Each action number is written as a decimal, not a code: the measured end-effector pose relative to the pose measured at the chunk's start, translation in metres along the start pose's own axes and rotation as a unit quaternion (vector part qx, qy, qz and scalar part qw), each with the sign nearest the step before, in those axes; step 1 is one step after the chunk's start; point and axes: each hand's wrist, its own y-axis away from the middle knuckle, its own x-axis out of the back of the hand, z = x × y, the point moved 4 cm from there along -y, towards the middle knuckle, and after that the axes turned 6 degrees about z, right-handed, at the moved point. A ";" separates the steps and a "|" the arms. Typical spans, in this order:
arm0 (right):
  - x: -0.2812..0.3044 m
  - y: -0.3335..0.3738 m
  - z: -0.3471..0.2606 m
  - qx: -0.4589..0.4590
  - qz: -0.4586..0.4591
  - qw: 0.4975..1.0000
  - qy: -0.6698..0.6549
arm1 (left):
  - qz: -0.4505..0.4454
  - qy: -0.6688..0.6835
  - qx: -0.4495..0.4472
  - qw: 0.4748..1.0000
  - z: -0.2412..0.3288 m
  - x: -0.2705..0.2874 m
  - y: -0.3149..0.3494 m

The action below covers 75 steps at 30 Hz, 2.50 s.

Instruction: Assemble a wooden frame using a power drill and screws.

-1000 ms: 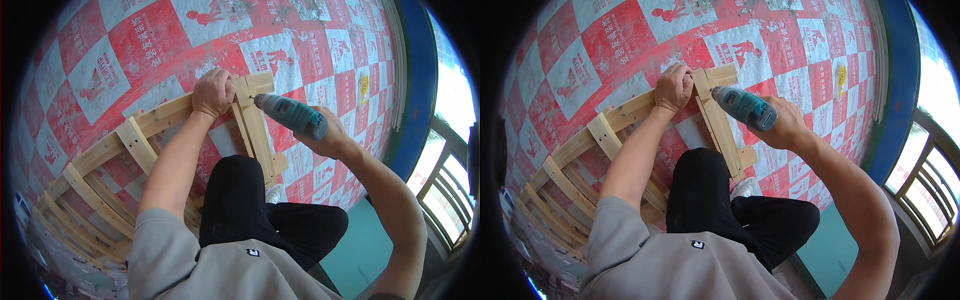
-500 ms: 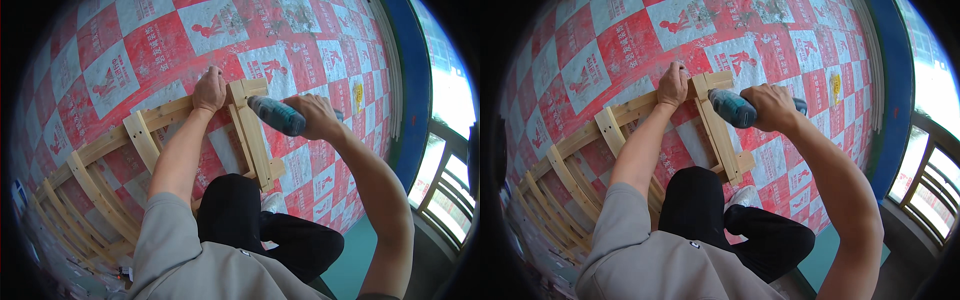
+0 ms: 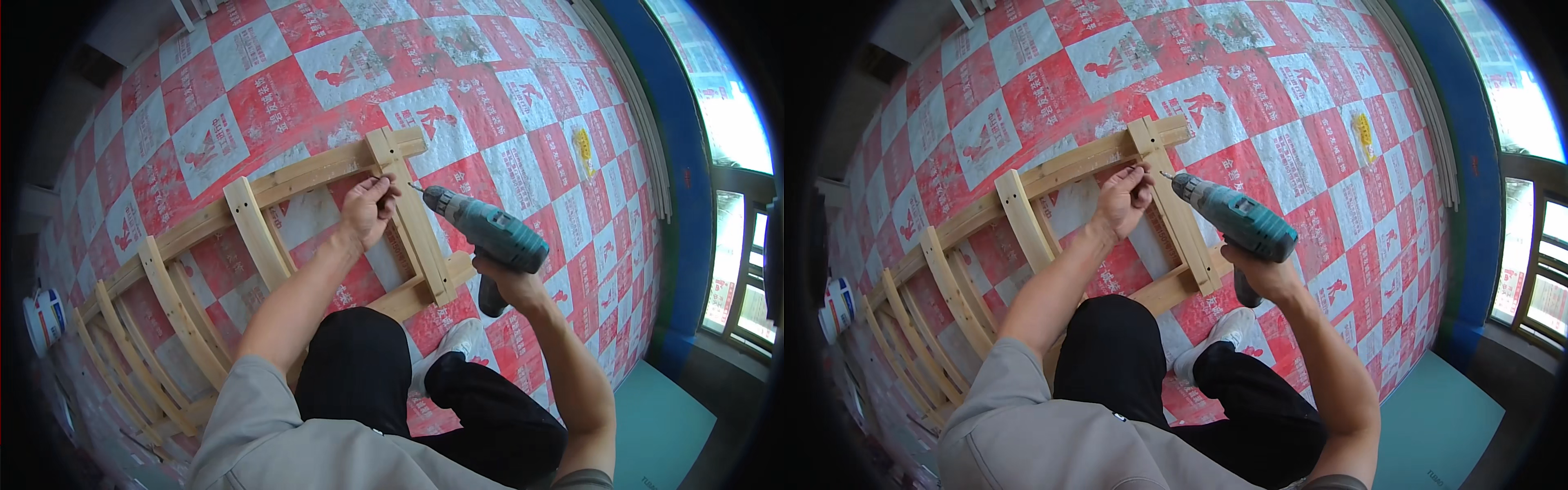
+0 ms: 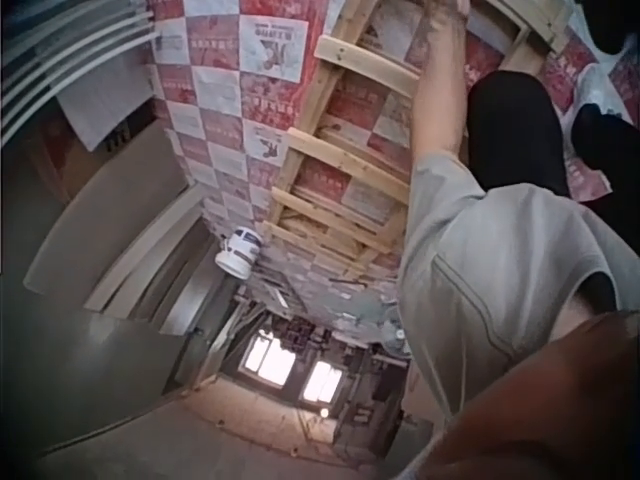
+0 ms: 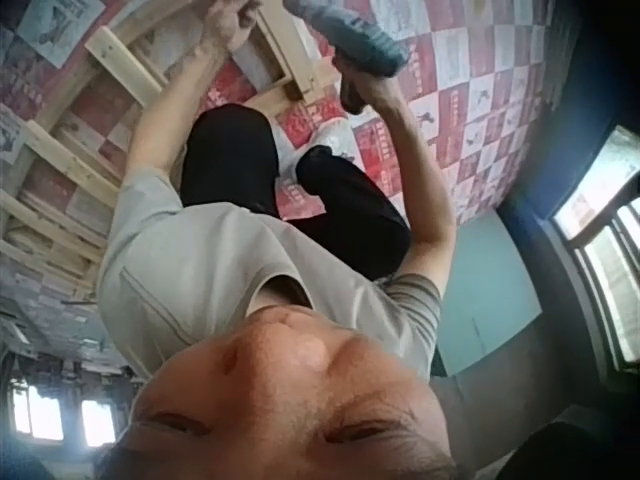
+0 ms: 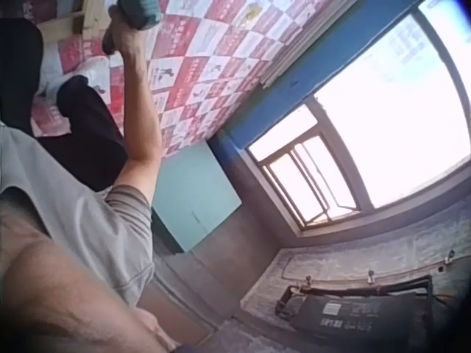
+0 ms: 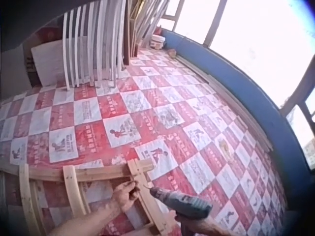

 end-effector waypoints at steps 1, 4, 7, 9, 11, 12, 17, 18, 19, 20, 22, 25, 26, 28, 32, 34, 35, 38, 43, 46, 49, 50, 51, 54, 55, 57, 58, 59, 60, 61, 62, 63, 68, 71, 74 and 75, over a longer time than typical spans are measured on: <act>-0.009 0.004 0.007 0.004 -0.005 1.000 -0.002 | -0.035 0.036 0.043 0.998 -0.011 0.003 0.004; -0.020 0.014 0.020 -0.007 0.005 1.000 -0.005 | -0.055 0.052 0.113 0.991 -0.033 -0.006 0.014; -0.023 0.020 0.019 0.016 0.003 1.000 0.016 | -0.009 0.051 0.149 0.987 -0.041 -0.020 0.025; -0.027 0.023 0.015 0.003 0.019 0.999 0.030 | 0.046 0.097 0.179 0.978 -0.043 -0.016 0.023; -0.032 0.020 0.016 0.010 0.023 0.999 0.028 | 0.058 0.124 0.179 0.974 -0.043 -0.016 0.021; -0.033 0.019 0.017 0.016 0.032 0.999 0.022 | 0.068 0.147 0.183 0.970 -0.045 -0.016 0.020; -0.034 0.004 0.012 0.049 0.041 0.997 0.047 | 0.081 0.185 0.155 0.967 -0.046 -0.024 0.007; -0.032 0.001 0.008 0.081 0.057 0.992 0.074 | 0.087 0.195 0.147 0.966 -0.047 -0.026 0.004; -0.030 -0.003 0.005 0.082 0.057 0.992 0.079 | 0.086 0.200 0.147 0.965 -0.049 -0.030 0.000; -0.031 -0.009 0.001 0.082 0.055 0.990 0.099 | 0.084 0.220 0.149 0.960 -0.052 -0.029 -0.006; -0.031 -0.021 -0.016 0.083 0.053 0.988 0.122 | 0.082 0.245 0.150 0.954 -0.057 -0.025 -0.020; -0.033 -0.048 -0.047 0.050 -0.002 0.980 0.191 | -0.029 0.265 0.100 0.959 -0.057 -0.025 -0.046; -0.027 -0.059 -0.054 0.074 -0.026 0.982 0.170 | -0.034 0.272 0.103 0.956 -0.058 -0.033 -0.050; -0.028 -0.073 -0.072 0.032 -0.024 0.982 0.186 | -0.018 0.230 0.071 0.970 -0.053 -0.037 -0.054; -0.044 -0.098 -0.101 0.018 -0.041 0.969 0.243 | -0.004 0.250 0.061 0.966 -0.055 -0.028 -0.065; -0.053 -0.105 -0.110 0.032 -0.060 0.955 0.288 | 0.012 0.259 0.072 0.963 -0.056 -0.029 -0.067; -0.051 -0.106 -0.113 0.032 -0.059 0.956 0.285 | 0.030 0.259 0.084 0.962 -0.058 -0.032 -0.067; -0.049 -0.107 -0.115 -0.001 -0.054 0.954 0.296 | 0.023 0.252 0.075 0.965 -0.056 -0.039 -0.066; -0.057 -0.108 -0.119 0.011 -0.056 0.952 0.301 | 0.034 0.251 0.088 0.963 -0.054 -0.032 -0.068; -0.055 -0.109 -0.118 0.004 -0.053 0.951 0.304 | 0.034 0.247 0.095 0.964 -0.054 -0.033 -0.067; -0.056 -0.109 -0.120 0.005 -0.055 0.951 0.305 | 0.033 0.245 0.097 0.964 -0.054 -0.031 -0.068; -0.055 -0.110 -0.119 0.004 -0.055 0.950 0.306 | 0.030 0.246 0.098 0.964 -0.054 -0.031 -0.069; -0.054 -0.111 -0.119 0.007 -0.054 0.951 0.305 | 0.029 0.247 0.099 0.963 -0.054 -0.032 -0.069; -0.055 -0.112 -0.119 -0.003 -0.058 0.952 0.301 | 0.030 0.249 0.105 0.962 -0.054 -0.029 -0.071; -0.056 -0.112 -0.119 -0.014 -0.062 0.952 0.299 | 0.023 0.244 0.100 0.964 -0.054 -0.027 -0.070; -0.054 -0.115 -0.119 -0.020 -0.060 0.953 0.298 | 0.012 0.240 0.098 0.966 -0.051 -0.031 -0.067; -0.054 -0.118 -0.120 -0.024 -0.059 0.953 0.296 | 0.022 0.242 0.101 0.965 -0.049 -0.033 -0.066; -0.054 -0.119 -0.121 -0.026 -0.058 0.953 0.296 | 0.032 0.243 0.104 0.964 -0.048 -0.033 -0.064; -0.056 -0.119 -0.125 -0.032 -0.059 0.950 0.306 | 0.032 0.242 0.106 0.964 -0.047 -0.034 -0.062; -0.058 -0.120 -0.127 -0.038 -0.060 0.946 0.315 | 0.037 0.243 0.100 0.964 -0.045 -0.032 -0.058; -0.060 -0.121 -0.127 -0.040 -0.060 0.946 0.315 | 0.044 0.242 0.093 0.965 -0.043 -0.028 -0.053; -0.058 -0.122 -0.129 -0.042 -0.067 0.941 0.330 | 0.040 0.244 0.096 0.964 -0.048 -0.023 -0.048; -0.054 -0.128 -0.129 0.004 -0.087 0.932 0.351 | 0.164 -0.191 -0.112 0.961 -0.077 0.031 0.000; -0.059 -0.136 -0.130 0.060 -0.110 0.941 0.314 | 0.121 -0.271 -0.178 0.938 -0.093 0.042 -0.001; -0.055 -0.147 -0.123 -0.051 -0.109 0.928 0.354 | 0.066 -0.364 -0.049 0.928 -0.097 0.049 -0.002; -0.057 -0.148 -0.124 -0.028 -0.114 0.923 0.367 | 0.062 -0.367 -0.070 0.926 -0.094 0.048 -0.004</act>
